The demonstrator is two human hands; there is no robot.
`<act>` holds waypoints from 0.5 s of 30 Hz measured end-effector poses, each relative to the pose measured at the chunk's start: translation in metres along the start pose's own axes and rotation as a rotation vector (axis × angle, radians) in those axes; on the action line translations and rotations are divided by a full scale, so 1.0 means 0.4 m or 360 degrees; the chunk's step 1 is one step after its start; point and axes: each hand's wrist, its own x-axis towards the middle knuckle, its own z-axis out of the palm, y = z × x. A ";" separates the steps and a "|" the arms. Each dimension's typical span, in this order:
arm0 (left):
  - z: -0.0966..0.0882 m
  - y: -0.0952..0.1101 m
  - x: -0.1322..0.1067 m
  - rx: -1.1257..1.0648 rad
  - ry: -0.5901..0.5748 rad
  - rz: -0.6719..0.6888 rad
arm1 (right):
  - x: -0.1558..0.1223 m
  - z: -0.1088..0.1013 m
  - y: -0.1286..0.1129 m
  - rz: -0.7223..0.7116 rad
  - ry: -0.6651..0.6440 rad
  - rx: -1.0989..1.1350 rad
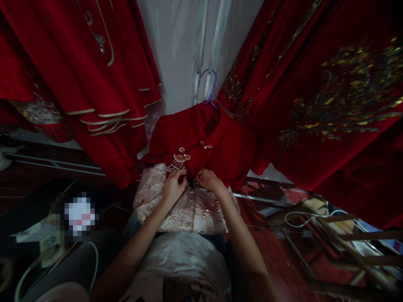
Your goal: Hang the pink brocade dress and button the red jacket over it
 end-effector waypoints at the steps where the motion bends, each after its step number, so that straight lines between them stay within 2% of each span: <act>1: 0.002 0.000 -0.001 -0.0022 0.0006 -0.0009 | 0.005 0.001 0.003 -0.0006 -0.0043 0.0058; 4: 0.002 -0.001 -0.002 -0.0030 0.0079 -0.0034 | 0.013 0.004 0.012 0.0019 -0.0124 0.0246; 6: -0.001 -0.001 -0.003 -0.0023 0.0131 -0.0027 | 0.016 0.006 0.017 0.0044 -0.0105 0.0294; 15: 0.007 -0.012 -0.004 -0.0090 0.0074 -0.0051 | 0.025 0.003 0.033 -0.0021 -0.0052 0.0518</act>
